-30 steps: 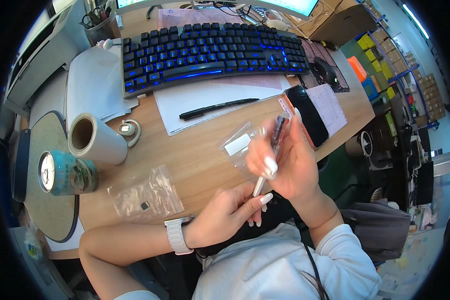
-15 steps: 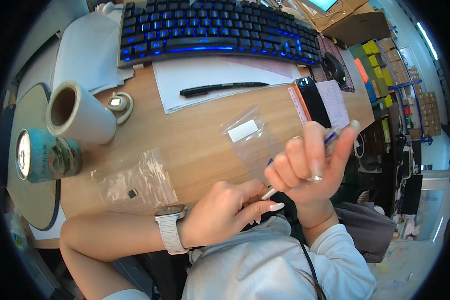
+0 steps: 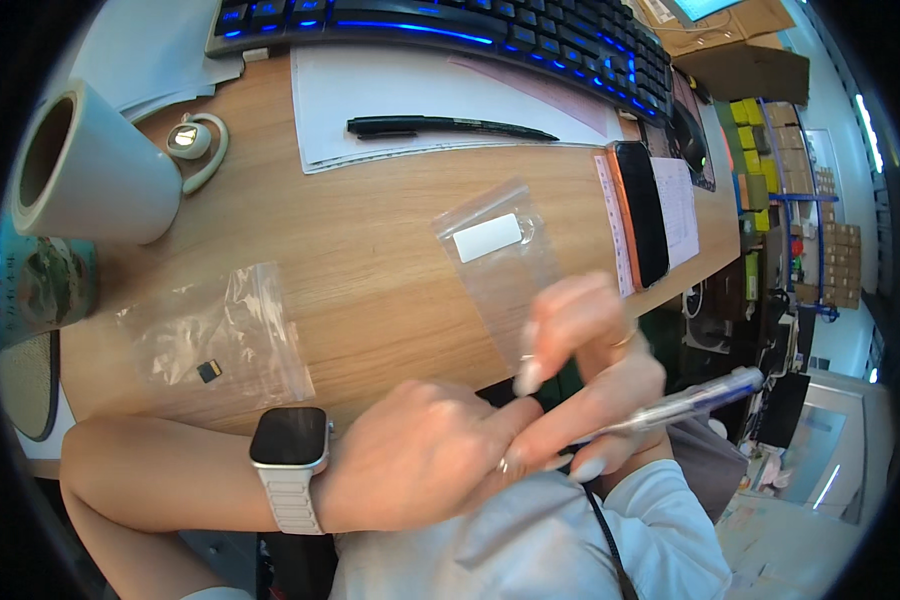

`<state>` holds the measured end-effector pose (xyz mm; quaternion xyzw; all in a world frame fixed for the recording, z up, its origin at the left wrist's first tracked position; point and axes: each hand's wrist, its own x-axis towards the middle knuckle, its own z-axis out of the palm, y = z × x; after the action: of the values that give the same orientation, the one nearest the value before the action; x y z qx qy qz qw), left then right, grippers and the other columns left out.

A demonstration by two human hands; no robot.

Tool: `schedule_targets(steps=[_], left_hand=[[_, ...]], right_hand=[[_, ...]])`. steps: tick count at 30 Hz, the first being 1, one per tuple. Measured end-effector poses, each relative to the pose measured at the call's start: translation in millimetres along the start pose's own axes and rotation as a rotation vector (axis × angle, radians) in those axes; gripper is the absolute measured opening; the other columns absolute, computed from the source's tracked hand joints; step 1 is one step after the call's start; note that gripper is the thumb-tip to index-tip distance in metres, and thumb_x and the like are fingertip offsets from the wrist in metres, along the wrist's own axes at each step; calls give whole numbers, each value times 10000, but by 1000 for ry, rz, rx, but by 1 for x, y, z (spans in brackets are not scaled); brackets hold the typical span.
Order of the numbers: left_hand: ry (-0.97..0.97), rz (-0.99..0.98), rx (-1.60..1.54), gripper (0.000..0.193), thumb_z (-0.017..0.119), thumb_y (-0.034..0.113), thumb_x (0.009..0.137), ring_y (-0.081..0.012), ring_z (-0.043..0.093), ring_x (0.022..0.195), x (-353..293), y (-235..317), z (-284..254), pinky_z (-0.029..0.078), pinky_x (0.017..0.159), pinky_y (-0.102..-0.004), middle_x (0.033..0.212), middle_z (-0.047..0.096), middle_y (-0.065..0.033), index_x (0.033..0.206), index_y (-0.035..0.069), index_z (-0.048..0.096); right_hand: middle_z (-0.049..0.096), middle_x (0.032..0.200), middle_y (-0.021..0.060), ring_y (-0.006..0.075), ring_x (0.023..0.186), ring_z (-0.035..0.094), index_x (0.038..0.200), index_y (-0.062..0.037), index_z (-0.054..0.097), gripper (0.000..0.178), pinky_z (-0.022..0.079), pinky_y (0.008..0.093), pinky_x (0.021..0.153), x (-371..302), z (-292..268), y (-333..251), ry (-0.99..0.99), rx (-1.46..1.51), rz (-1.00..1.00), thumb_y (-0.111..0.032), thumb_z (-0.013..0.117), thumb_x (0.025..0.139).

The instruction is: The person writes on a small plastic bag with a black pen, tears off a label from a roll, and places it on the bag. They then write on the label with a silver pen, seal the bag, and place it into a drawer. The person also handles a clear plastic container and a small potted plant before using the computer.

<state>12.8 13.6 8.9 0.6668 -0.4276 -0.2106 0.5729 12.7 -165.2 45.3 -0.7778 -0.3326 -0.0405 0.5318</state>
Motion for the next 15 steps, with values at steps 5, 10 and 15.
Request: schedule_targets(steps=[5,10,15], left_hand=[[28,350,957,339,502,165,824,-286,555,1119,8,-6,-9,393,591,-229,1206,562,-178,1102,-16,572],[-177,138,1216,402,469,138,829,-359,483,1197,-1,-12,-3,396,533,-220,1270,507,-178,1206,13,536],[-164,133,1164,429,454,20,810,-403,490,1176,3,-23,1,226,316,-266,1255,491,-140,1234,-14,506]], right_hand=[[533,563,64,99,403,449,562,-66,448,416,319,234,371,-1,-42,21,359,726,217,-247,405,935],[539,582,54,64,417,451,744,-36,466,176,364,205,384,-1,-11,63,219,530,432,-93,549,889],[498,581,20,18,407,428,720,-58,436,224,307,156,373,1,6,57,431,219,575,-117,546,906]])
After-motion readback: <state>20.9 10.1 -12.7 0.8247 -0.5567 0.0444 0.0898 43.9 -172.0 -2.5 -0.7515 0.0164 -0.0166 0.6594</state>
